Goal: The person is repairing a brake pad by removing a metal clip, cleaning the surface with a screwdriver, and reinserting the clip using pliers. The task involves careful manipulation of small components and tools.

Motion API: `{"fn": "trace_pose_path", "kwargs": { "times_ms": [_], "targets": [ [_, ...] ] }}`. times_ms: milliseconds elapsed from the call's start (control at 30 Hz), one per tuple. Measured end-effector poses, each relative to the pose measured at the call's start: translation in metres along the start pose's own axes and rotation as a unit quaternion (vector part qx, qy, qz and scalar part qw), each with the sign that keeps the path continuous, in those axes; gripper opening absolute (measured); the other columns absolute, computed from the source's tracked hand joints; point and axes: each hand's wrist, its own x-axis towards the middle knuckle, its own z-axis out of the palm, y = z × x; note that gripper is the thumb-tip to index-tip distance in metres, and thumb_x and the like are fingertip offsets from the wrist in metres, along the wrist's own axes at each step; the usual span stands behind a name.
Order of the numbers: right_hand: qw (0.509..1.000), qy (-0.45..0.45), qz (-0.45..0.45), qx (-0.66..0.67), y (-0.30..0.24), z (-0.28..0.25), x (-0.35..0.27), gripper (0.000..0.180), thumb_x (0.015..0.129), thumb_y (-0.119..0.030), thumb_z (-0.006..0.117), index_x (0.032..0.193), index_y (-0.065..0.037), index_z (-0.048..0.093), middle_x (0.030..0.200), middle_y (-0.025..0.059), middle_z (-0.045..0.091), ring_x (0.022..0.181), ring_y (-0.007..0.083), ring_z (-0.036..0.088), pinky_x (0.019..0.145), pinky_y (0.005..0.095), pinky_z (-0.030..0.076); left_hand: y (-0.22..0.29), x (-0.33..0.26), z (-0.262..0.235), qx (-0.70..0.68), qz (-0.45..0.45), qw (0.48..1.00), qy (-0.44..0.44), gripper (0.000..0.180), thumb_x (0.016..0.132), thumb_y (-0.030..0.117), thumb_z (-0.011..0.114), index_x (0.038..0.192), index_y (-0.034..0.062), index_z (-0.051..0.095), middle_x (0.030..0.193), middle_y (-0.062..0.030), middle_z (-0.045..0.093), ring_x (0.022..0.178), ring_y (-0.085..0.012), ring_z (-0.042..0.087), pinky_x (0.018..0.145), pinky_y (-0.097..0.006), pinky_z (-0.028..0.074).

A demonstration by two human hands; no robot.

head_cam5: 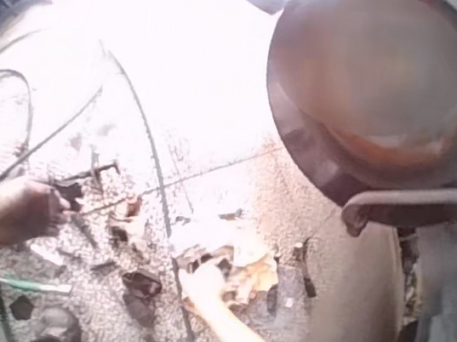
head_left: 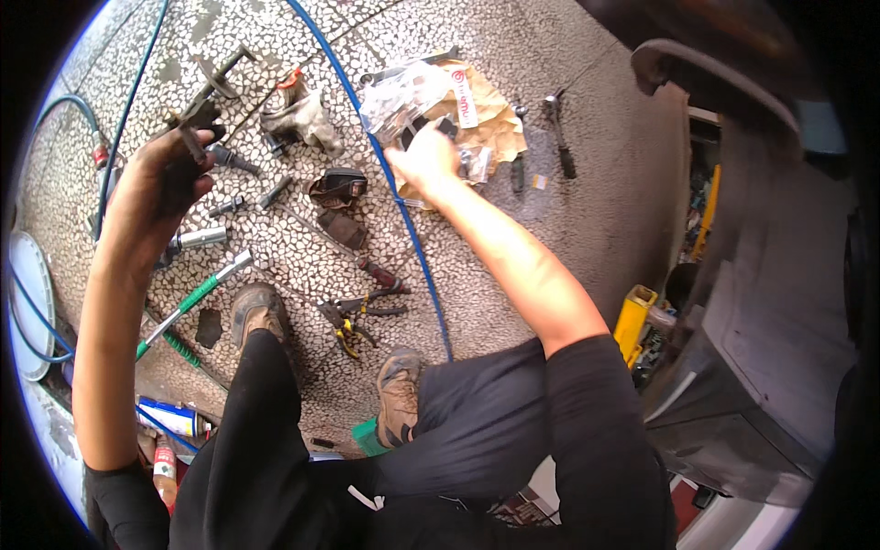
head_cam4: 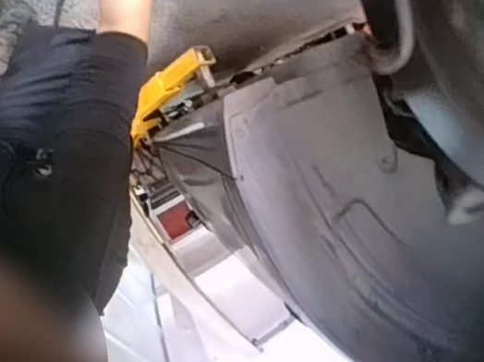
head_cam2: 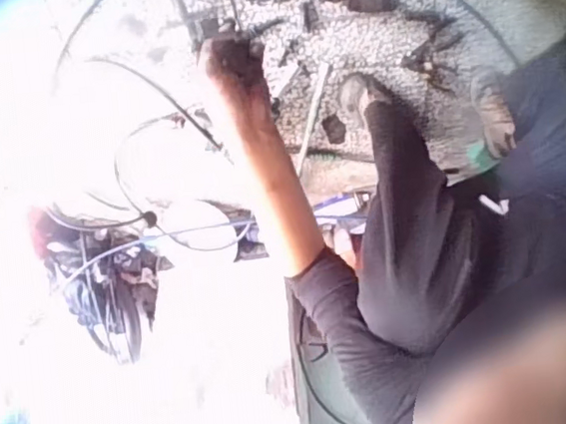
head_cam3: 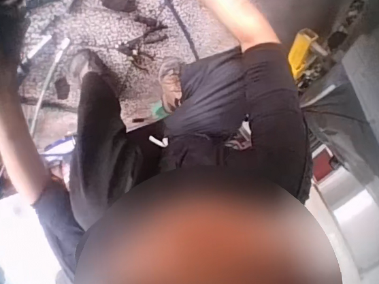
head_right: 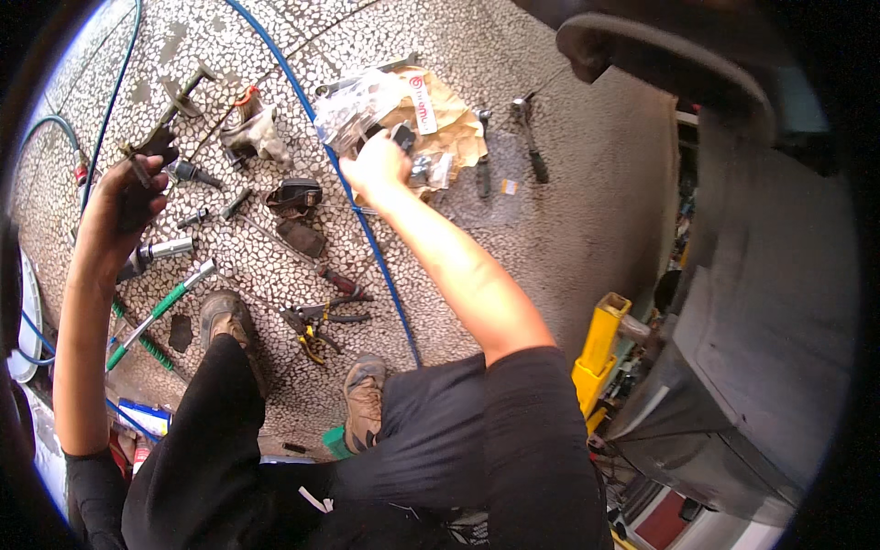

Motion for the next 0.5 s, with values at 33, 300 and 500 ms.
{"fn": "trace_pose_path", "kwargs": {
  "times_ms": [33,300,500],
  "targets": [
    [0.998,0.059,0.008,-0.028,-0.007,0.011,0.0,0.084,0.075,-0.052,0.073,0.122,0.012,0.049,0.105,0.0223,0.07,0.1,0.0317,0.069,0.085,0.0399,0.056,-0.001,0.007,-0.002,-0.001,-0.001,1.0,-0.017,0.032,0.097,0.027,0.057,0.112,-0.0008,0.061,0.099,-0.0088,0.065,0.087,-0.018,0.063,0.071,-0.03,0.051],
    [0.99,0.119,-0.001,0.069,0.01,0.017,0.012,0.083,0.067,-0.038,0.085,0.121,0.011,0.043,0.1,0.0268,0.068,0.095,0.0373,0.069,0.083,0.0408,0.057,0.006,0.013,0.021,0.105,0.002,0.994,-0.028,0.032,0.092,0.02,0.062,0.118,0.0001,0.058,0.092,-0.0025,0.063,0.08,-0.0099,0.059,0.068,-0.024,0.049],
    [0.978,0.184,-0.055,0.08,0.022,0.029,0.017,0.059,0.065,-0.036,0.078,0.095,0.012,0.064,0.092,0.0293,0.069,0.089,0.0393,0.07,0.08,0.0431,0.056,-0.006,0.016,0.015,0.278,-0.042,0.959,0.022,0.037,0.086,0.019,0.061,0.118,0.0006,0.057,0.084,-0.0014,0.06,0.071,-0.008,0.054,0.06,-0.023,0.042]
  ]
}}
